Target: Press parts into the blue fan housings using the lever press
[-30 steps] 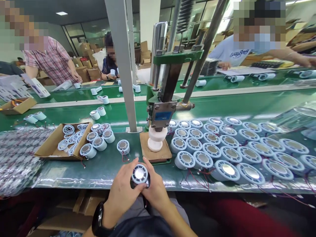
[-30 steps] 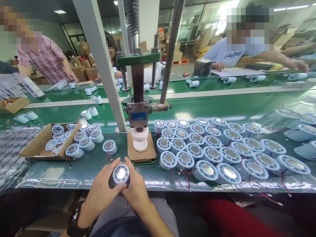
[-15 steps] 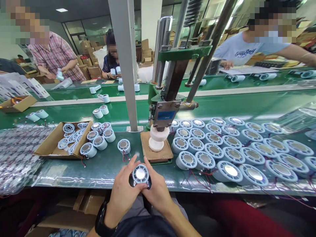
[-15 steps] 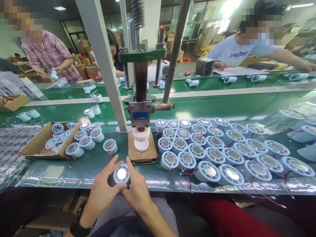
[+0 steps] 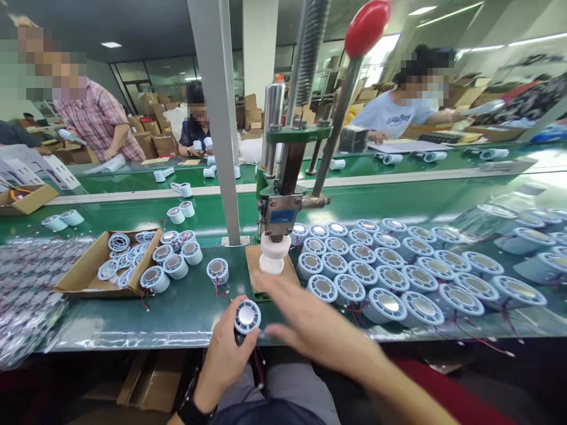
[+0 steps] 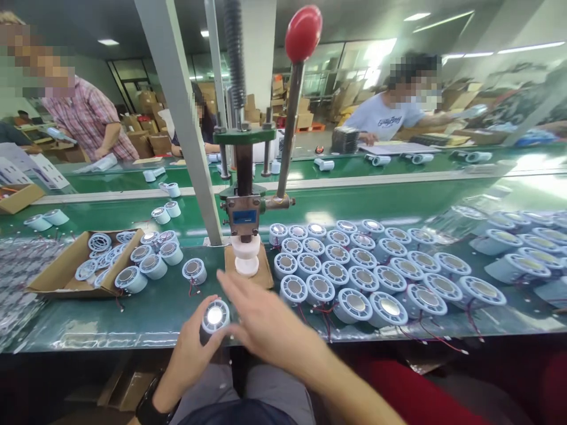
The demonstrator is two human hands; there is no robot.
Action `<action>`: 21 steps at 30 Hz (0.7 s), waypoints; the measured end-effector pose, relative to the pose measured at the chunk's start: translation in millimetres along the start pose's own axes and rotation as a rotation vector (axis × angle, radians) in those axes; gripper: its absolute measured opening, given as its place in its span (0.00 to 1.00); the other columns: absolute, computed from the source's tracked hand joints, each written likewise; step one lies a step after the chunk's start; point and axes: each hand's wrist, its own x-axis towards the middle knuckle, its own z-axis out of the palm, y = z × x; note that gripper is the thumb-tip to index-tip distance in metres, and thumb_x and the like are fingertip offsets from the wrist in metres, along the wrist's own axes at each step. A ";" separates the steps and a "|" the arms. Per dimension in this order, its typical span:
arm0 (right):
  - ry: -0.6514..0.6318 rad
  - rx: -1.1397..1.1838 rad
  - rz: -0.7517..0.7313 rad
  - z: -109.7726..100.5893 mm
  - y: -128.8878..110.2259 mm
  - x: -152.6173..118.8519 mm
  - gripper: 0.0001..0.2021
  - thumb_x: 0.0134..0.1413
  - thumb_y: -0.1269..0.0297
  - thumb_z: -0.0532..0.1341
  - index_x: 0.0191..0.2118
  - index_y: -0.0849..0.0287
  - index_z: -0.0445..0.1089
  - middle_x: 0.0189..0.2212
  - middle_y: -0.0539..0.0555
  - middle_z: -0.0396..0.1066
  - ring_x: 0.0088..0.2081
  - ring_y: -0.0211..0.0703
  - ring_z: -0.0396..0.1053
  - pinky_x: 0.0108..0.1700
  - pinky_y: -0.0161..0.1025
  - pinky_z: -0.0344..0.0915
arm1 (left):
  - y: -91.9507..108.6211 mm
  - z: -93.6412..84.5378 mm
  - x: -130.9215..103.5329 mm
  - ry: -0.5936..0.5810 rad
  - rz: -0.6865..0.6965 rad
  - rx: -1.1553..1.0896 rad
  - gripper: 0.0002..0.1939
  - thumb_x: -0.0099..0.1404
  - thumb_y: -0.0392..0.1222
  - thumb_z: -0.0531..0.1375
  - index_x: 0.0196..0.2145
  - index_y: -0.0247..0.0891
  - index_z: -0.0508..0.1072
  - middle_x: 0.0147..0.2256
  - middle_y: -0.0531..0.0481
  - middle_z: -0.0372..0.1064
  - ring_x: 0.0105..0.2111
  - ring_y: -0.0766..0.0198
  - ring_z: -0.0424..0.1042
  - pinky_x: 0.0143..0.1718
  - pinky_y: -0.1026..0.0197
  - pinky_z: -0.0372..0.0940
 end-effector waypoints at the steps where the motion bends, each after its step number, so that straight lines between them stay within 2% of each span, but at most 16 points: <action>1: 0.138 -0.085 -0.034 -36.0 -4.7 15.0 0.37 0.51 0.69 0.68 0.67 0.58 0.58 0.62 0.56 0.62 0.63 0.50 0.64 0.63 0.47 0.67 | 2.7 -2.6 3.7 -0.017 -0.033 -0.006 0.27 0.60 0.45 0.63 0.56 0.35 0.70 0.53 0.40 0.74 0.53 0.48 0.73 0.55 0.46 0.68; 3: 0.459 -0.244 -0.039 -110.0 -12.5 55.1 0.28 0.56 0.67 0.64 0.63 0.61 0.64 0.60 0.54 0.66 0.62 0.47 0.64 0.65 0.44 0.61 | 11.8 -8.9 15.7 -0.046 -0.087 -0.012 0.27 0.55 0.43 0.66 0.53 0.36 0.74 0.47 0.43 0.78 0.46 0.49 0.77 0.51 0.48 0.71; 5: 0.718 -0.330 0.096 -172.9 -12.6 102.9 0.25 0.58 0.62 0.58 0.58 0.71 0.66 0.57 0.55 0.68 0.62 0.44 0.63 0.61 0.37 0.56 | 24.3 -13.9 33.9 -0.029 -0.088 -0.029 0.27 0.52 0.42 0.68 0.51 0.37 0.75 0.44 0.45 0.79 0.43 0.51 0.78 0.50 0.49 0.71; 6: 0.784 -0.321 0.146 -195.9 -8.8 126.5 0.27 0.58 0.60 0.52 0.56 0.78 0.65 0.56 0.57 0.68 0.60 0.42 0.64 0.57 0.35 0.56 | 30.8 -15.1 44.8 -0.004 -0.072 -0.045 0.28 0.51 0.43 0.68 0.51 0.37 0.75 0.44 0.45 0.79 0.43 0.50 0.77 0.51 0.49 0.71; 8: 0.774 -0.179 0.184 -222.1 4.6 166.7 0.35 0.56 0.57 0.37 0.52 0.90 0.60 0.49 0.62 0.71 0.52 0.37 0.68 0.45 0.31 0.59 | 43.0 -13.5 68.2 0.044 -0.029 -0.093 0.29 0.50 0.43 0.69 0.50 0.36 0.76 0.45 0.44 0.78 0.44 0.50 0.77 0.52 0.49 0.70; 10: 0.699 -0.009 0.165 -226.2 19.6 191.3 0.41 0.49 0.59 0.26 0.48 0.97 0.57 0.40 0.64 0.72 0.42 0.32 0.72 0.34 0.27 0.59 | 52.5 -6.5 91.2 0.052 0.009 -0.160 0.29 0.49 0.44 0.70 0.50 0.36 0.75 0.45 0.44 0.78 0.44 0.51 0.77 0.51 0.50 0.70; 13: 0.715 0.067 0.121 -215.0 32.6 200.2 0.44 0.44 0.60 0.22 0.44 0.98 0.58 0.34 0.62 0.71 0.31 0.27 0.71 0.28 0.24 0.55 | 59.6 10.6 120.3 -0.037 0.044 -0.320 0.28 0.50 0.44 0.70 0.49 0.35 0.75 0.45 0.44 0.78 0.44 0.53 0.76 0.49 0.53 0.70; 17: 0.744 0.069 0.103 -208.9 35.7 198.4 0.45 0.37 0.62 0.17 0.38 0.97 0.58 0.32 0.60 0.70 0.28 0.21 0.68 0.25 0.23 0.51 | 56.8 30.0 142.5 -0.161 0.038 -0.457 0.26 0.49 0.46 0.71 0.44 0.32 0.74 0.43 0.42 0.77 0.44 0.52 0.76 0.49 0.51 0.70; 19: 0.756 0.100 0.115 -211.4 34.4 200.5 0.43 0.39 0.62 0.18 0.36 0.95 0.58 0.32 0.60 0.70 0.28 0.23 0.69 0.26 0.24 0.51 | 53.8 33.6 143.9 -0.180 0.036 -0.450 0.26 0.50 0.46 0.71 0.44 0.32 0.74 0.44 0.41 0.77 0.44 0.50 0.76 0.50 0.49 0.70; 21: 0.788 0.147 0.131 -213.9 28.4 197.4 0.41 0.44 0.60 0.22 0.38 0.94 0.60 0.32 0.60 0.71 0.30 0.26 0.71 0.27 0.25 0.53 | 52.9 32.3 139.4 -0.202 0.043 -0.449 0.27 0.52 0.46 0.71 0.48 0.33 0.73 0.48 0.40 0.76 0.47 0.49 0.75 0.53 0.48 0.68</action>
